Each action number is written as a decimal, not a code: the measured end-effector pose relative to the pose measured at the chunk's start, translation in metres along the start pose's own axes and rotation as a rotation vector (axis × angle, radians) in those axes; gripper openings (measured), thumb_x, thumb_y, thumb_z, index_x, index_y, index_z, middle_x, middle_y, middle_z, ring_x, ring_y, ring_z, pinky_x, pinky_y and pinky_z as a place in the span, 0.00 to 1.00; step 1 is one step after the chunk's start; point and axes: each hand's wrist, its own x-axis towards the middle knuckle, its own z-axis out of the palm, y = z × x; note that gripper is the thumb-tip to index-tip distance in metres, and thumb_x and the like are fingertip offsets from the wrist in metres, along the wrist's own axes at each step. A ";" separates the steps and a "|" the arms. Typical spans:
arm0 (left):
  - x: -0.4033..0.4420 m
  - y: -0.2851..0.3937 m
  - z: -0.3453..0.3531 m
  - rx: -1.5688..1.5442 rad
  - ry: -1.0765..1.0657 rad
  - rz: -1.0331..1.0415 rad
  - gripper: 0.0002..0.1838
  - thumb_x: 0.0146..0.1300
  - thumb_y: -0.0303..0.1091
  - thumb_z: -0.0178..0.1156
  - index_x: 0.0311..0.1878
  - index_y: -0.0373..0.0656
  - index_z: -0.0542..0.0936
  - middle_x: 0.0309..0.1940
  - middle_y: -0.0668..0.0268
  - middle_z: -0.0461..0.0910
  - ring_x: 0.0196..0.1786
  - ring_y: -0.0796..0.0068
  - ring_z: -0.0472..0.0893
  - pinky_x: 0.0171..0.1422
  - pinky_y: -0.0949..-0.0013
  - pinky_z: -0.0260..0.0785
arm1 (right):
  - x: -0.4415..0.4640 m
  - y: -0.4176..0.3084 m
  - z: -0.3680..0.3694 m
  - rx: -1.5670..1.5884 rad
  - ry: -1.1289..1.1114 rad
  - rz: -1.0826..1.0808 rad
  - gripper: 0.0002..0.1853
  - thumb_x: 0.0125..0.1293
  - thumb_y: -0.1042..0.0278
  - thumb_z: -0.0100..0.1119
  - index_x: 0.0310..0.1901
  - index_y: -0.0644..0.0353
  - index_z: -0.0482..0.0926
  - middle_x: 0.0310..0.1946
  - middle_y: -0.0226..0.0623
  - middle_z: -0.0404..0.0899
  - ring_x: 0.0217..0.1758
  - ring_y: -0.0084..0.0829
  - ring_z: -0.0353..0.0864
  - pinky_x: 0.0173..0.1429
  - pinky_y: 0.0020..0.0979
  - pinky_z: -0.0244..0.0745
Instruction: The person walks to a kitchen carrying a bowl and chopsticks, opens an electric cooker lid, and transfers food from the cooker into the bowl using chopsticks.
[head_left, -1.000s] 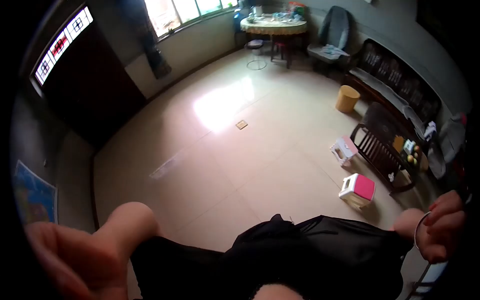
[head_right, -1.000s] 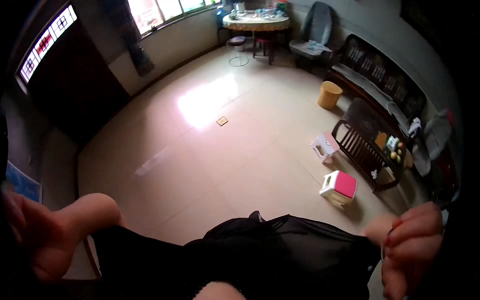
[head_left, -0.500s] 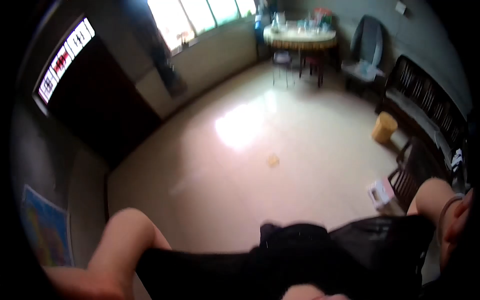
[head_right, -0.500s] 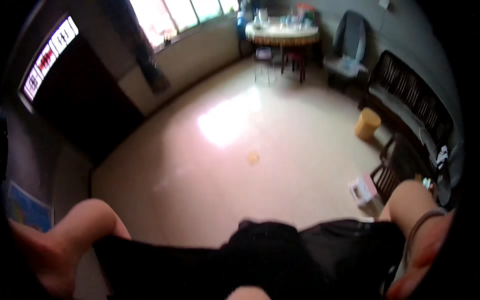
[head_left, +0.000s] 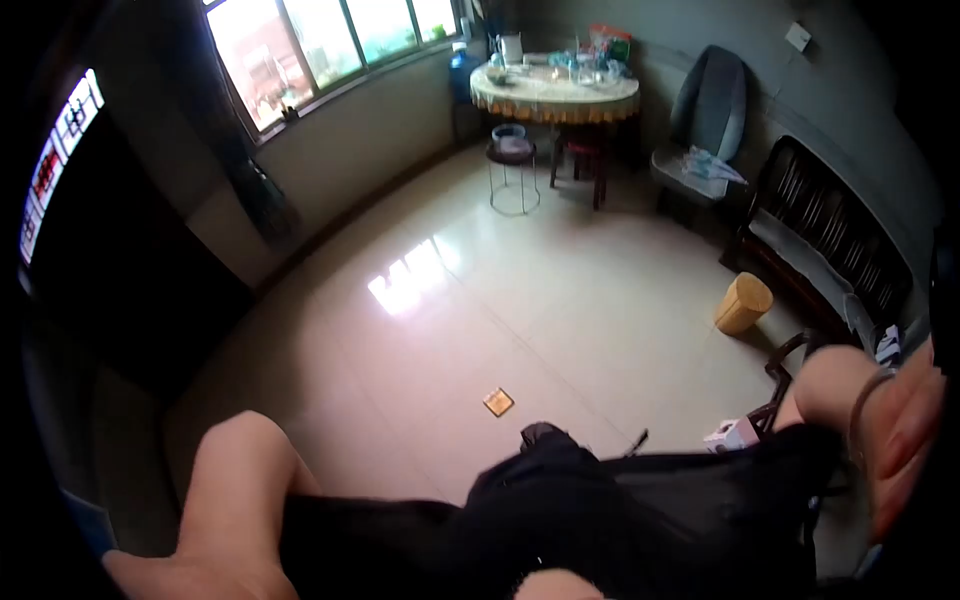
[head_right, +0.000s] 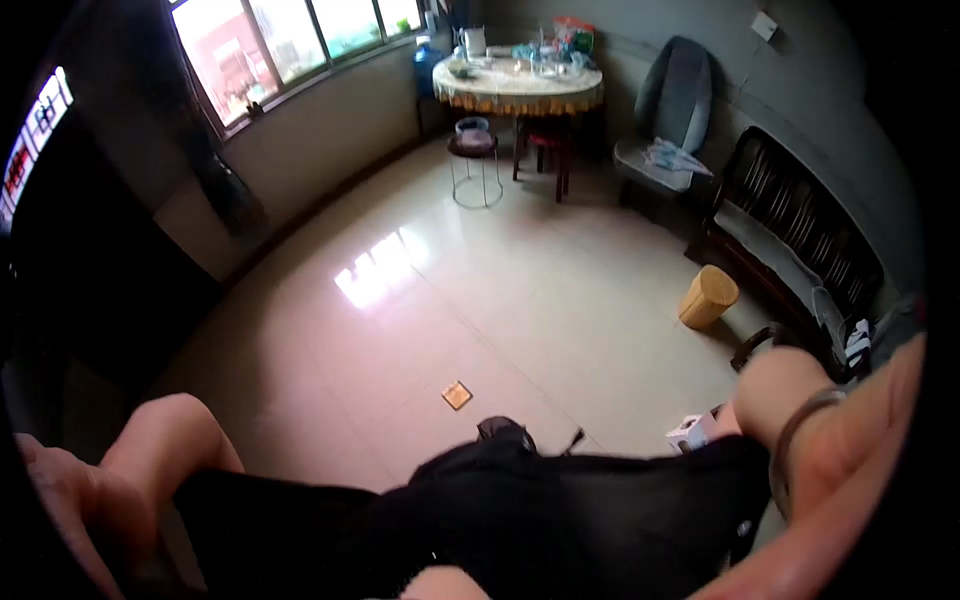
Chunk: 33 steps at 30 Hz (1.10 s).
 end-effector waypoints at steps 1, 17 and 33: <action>0.000 -0.031 0.003 0.020 0.009 -0.017 0.18 0.57 0.33 0.60 0.49 0.36 0.73 0.39 0.57 0.80 0.42 0.65 0.80 0.45 0.67 0.75 | 0.002 0.037 0.011 0.007 0.002 -0.005 0.16 0.66 0.52 0.44 0.40 0.56 0.71 0.39 0.38 0.71 0.43 0.30 0.67 0.51 0.29 0.57; -0.108 -0.248 -0.084 0.391 -0.036 -0.137 0.16 0.58 0.33 0.58 0.49 0.36 0.73 0.39 0.57 0.79 0.41 0.66 0.80 0.44 0.67 0.74 | 0.073 0.322 0.242 0.177 0.165 -0.312 0.15 0.66 0.57 0.47 0.47 0.57 0.72 0.47 0.41 0.72 0.52 0.31 0.67 0.61 0.31 0.55; -0.319 -0.507 -0.297 0.383 0.036 -0.175 0.16 0.60 0.33 0.57 0.48 0.36 0.73 0.39 0.57 0.79 0.41 0.66 0.79 0.44 0.67 0.74 | 0.238 0.456 0.504 -0.432 0.580 -0.385 0.16 0.67 0.62 0.49 0.53 0.57 0.73 0.54 0.44 0.73 0.62 0.33 0.67 0.71 0.34 0.52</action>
